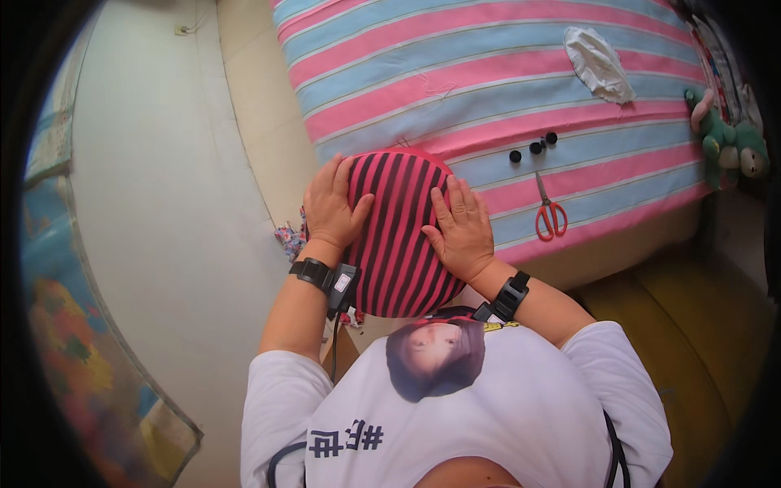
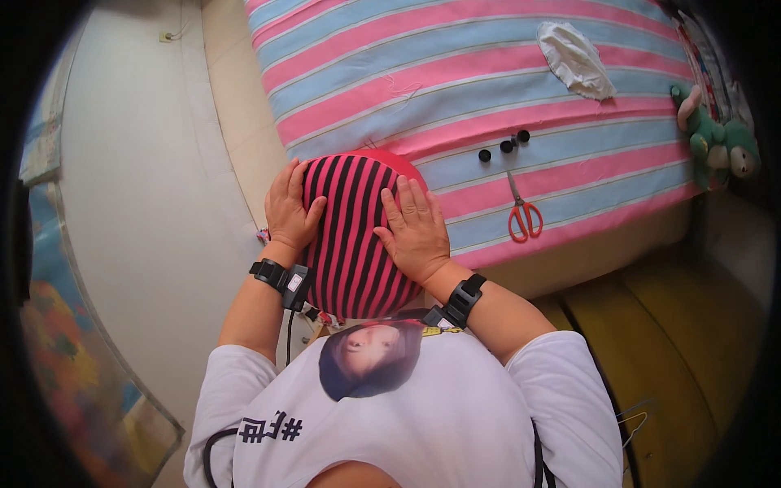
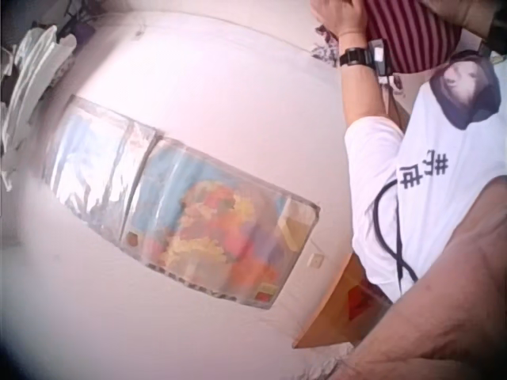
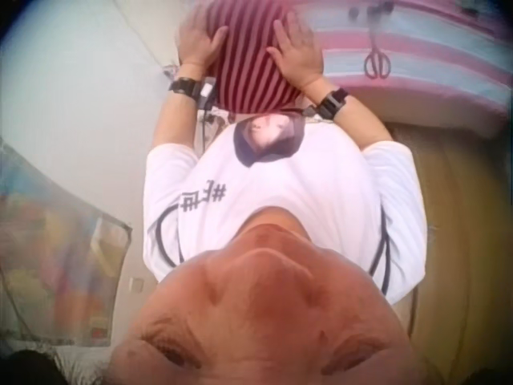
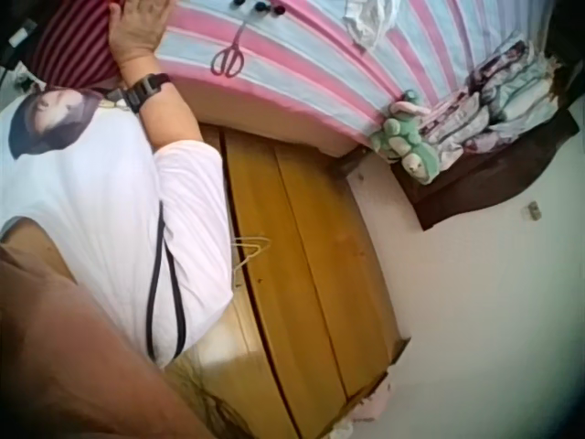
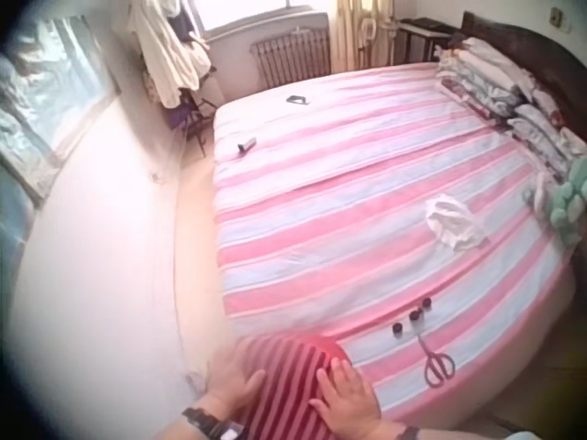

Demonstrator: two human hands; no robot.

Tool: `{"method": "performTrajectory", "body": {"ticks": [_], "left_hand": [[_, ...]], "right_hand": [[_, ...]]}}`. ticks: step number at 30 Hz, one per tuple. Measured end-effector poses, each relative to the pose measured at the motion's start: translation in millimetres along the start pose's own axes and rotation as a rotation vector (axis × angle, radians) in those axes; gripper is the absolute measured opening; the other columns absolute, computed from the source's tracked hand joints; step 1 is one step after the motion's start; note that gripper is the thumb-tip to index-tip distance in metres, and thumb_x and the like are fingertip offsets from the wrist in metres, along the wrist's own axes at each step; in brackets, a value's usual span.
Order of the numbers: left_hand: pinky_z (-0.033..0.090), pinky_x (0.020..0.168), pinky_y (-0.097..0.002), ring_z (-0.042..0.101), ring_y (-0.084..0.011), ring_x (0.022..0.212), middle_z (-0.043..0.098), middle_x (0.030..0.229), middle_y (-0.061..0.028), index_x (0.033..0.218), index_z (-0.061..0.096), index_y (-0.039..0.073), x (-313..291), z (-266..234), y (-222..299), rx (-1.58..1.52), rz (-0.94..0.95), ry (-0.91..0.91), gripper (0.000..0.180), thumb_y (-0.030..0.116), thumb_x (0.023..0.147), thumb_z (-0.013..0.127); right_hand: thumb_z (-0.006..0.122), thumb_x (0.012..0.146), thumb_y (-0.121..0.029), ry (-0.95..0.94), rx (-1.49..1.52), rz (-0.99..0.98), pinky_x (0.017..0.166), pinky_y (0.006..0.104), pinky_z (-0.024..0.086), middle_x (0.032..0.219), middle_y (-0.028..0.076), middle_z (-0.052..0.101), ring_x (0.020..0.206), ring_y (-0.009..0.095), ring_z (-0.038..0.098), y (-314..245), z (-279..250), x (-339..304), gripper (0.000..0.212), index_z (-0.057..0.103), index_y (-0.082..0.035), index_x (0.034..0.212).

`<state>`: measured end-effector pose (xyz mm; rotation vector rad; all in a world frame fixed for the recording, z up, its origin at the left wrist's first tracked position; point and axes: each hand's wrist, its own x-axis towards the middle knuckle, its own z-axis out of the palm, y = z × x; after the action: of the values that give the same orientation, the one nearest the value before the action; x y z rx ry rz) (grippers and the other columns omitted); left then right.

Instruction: Repairing a seat cushion by sewing and then fixing a pair of tongs with a small cap before retrieving ginger from the refrigerator.

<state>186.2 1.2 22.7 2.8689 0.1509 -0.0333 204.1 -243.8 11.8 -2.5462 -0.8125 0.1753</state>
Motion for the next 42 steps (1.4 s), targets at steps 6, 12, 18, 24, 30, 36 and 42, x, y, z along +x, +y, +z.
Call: {"method": "performTrajectory", "body": {"ticks": [6, 12, 18, 24, 30, 36, 42], "left_hand": [[0.024, 0.104, -0.0492, 0.037, -0.0307, 0.126, 0.042, 0.136, -0.0096, 0.134, 0.040, 0.013, 20, -11, 25, 0.115, 0.000, -0.075, 0.064, 0.044, 0.080, 0.058], [0.020, 0.105, -0.0496, 0.038, -0.0272, 0.125, 0.044, 0.136, -0.0047, 0.131, 0.046, 0.017, 31, -8, 49, 0.115, 0.295, -0.162, 0.052, 0.039, 0.085, 0.053], [0.019, 0.105, -0.0473, 0.036, -0.0264, 0.127, 0.044, 0.137, -0.0052, 0.130, 0.049, 0.017, 24, -6, 36, 0.085, 0.311, -0.085, 0.046, 0.036, 0.088, 0.050], [0.018, 0.107, -0.0476, 0.037, -0.0295, 0.128, 0.040, 0.141, -0.0032, 0.130, 0.049, 0.018, 33, -12, 43, 0.051, 0.346, -0.039, 0.050, 0.037, 0.083, 0.055], [0.011, 0.106, -0.0577, 0.021, -0.0420, 0.135, 0.024, 0.148, -0.0175, 0.141, 0.034, 0.016, -48, -24, 28, 0.211, -0.267, -0.032, 0.061, 0.034, 0.086, 0.053], [0.027, 0.105, -0.0430, 0.031, -0.0397, 0.129, 0.030, 0.141, -0.0226, 0.144, 0.023, 0.009, -110, -3, -22, -0.345, -0.441, 0.035, 0.061, 0.029, 0.092, 0.047], [0.030, 0.104, -0.0407, 0.037, -0.0370, 0.125, 0.038, 0.135, -0.0211, 0.144, 0.022, 0.007, -100, 3, -31, -0.271, -0.393, 0.062, 0.058, 0.027, 0.094, 0.044]], "right_hand": [[0.054, 0.086, -0.038, -0.002, 0.062, -0.034, 0.107, 0.0454, 0.023, 0.144, 0.017, 0.032, 0.133, 0.030, 0.030, 7, -4, -7, 0.058, 0.042, -0.009, 0.134], [0.059, 0.082, -0.038, -0.011, 0.284, 0.011, 0.105, 0.0441, 0.028, 0.142, 0.017, 0.033, 0.132, 0.031, 0.031, 6, -29, 17, 0.065, 0.039, -0.006, 0.135], [0.058, 0.083, -0.040, -0.050, 0.158, -0.052, 0.105, 0.0423, 0.029, 0.144, 0.016, 0.032, 0.132, 0.029, 0.031, -9, -16, 30, 0.069, 0.036, -0.004, 0.137], [0.055, 0.086, -0.041, -0.051, 0.182, -0.038, 0.105, 0.0387, 0.030, 0.144, 0.016, 0.033, 0.133, 0.028, 0.031, 0, -25, 37, 0.067, 0.036, -0.002, 0.137], [0.041, 0.095, -0.047, -0.121, 1.407, 0.390, 0.108, 0.0317, 0.025, 0.139, 0.014, 0.040, 0.132, 0.024, 0.033, 57, -11, 45, 0.061, 0.039, -0.002, 0.136], [0.039, 0.098, -0.036, -0.323, 1.442, 0.293, 0.109, 0.0311, 0.022, 0.143, 0.014, 0.035, 0.133, 0.021, 0.030, 54, 40, 40, 0.054, 0.031, -0.005, 0.141], [0.035, 0.098, -0.038, -0.365, 1.386, 0.278, 0.108, 0.0310, 0.025, 0.140, 0.013, 0.040, 0.132, 0.021, 0.033, 47, 28, 42, 0.053, 0.034, -0.004, 0.139]]}}
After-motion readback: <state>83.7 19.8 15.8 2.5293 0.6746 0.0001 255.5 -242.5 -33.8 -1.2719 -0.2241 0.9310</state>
